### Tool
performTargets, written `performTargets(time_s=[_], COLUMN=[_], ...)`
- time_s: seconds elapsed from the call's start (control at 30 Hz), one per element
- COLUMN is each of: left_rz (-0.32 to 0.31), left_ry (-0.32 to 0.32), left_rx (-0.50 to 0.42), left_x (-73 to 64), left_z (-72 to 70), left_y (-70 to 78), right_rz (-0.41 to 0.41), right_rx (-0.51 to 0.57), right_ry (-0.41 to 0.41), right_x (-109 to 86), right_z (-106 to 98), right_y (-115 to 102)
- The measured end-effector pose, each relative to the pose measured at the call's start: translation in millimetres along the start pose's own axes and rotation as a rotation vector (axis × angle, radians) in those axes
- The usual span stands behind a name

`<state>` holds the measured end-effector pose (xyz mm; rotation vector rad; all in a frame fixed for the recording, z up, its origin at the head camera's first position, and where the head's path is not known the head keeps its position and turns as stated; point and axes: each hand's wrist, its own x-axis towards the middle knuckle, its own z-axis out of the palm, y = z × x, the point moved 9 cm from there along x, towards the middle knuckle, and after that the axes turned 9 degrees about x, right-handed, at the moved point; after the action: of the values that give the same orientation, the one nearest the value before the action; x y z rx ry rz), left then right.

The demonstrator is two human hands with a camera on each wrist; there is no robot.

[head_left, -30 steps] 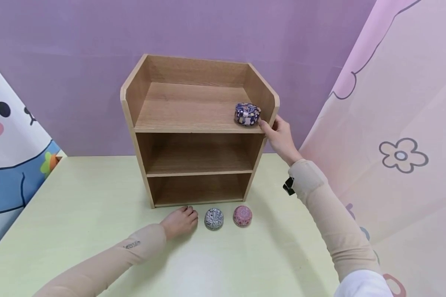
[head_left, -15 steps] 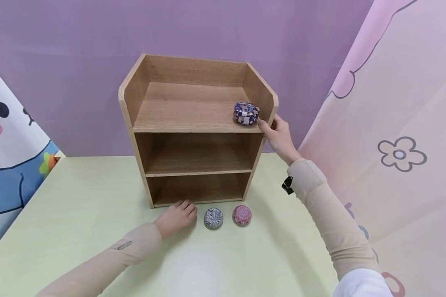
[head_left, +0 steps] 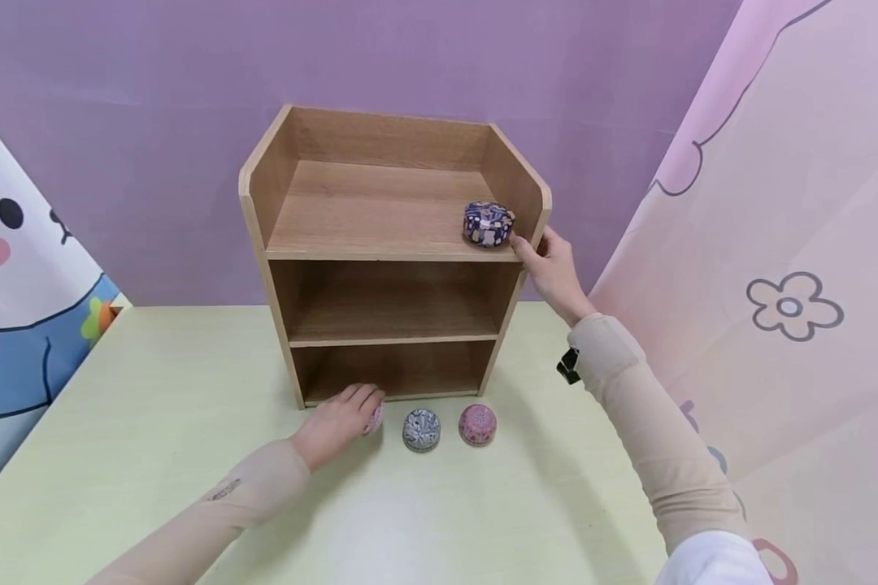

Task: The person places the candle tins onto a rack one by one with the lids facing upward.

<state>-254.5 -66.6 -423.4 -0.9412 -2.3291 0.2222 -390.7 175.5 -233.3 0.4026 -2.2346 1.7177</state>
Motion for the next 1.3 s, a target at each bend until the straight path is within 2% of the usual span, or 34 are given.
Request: performTargets(time_s=[0.23,0.33,0.43,0.6,0.8,1.13,1.3], left_rz=[-0.331,-0.458,-0.549,-0.656,-0.725,-0.736,-0.752], left_ry=[-0.111,-0.142,-0.145,-0.162,-0.144,-0.075,-0.072], left_rx=[-0.364,-0.484,-0.563,-0.666,-0.759,-0.851,-0.866], left_x=[5.7,6.0,6.1,3.5,0.5,1.0,-0.4], left_z=[-0.1,0.4,-1.1,-0.9,0.0,-4.2,-3.3], left_y=[-22.1,-29.0,-34.2,-39.8,-43.6,-49.4,-50.1], right_rz=[0.0,-0.002,-0.004,-0.002,0.016,0.012,0.012], right_rx=[-0.009,-0.005,-0.001,0.011,0.009,0.013,0.012], right_ry=[-0.001,0.003,0.005,0.0,-0.013,-0.015,-0.015], right_x=[0.3,0.2,0.5,0.7,0.3,2.4,2.0], right_z=[0.1,0.0,-0.6,0.0,0.4,0.6,0.9], right_y=[0.9,1.1,1.5,1.4,3.1,2.6,2.9])
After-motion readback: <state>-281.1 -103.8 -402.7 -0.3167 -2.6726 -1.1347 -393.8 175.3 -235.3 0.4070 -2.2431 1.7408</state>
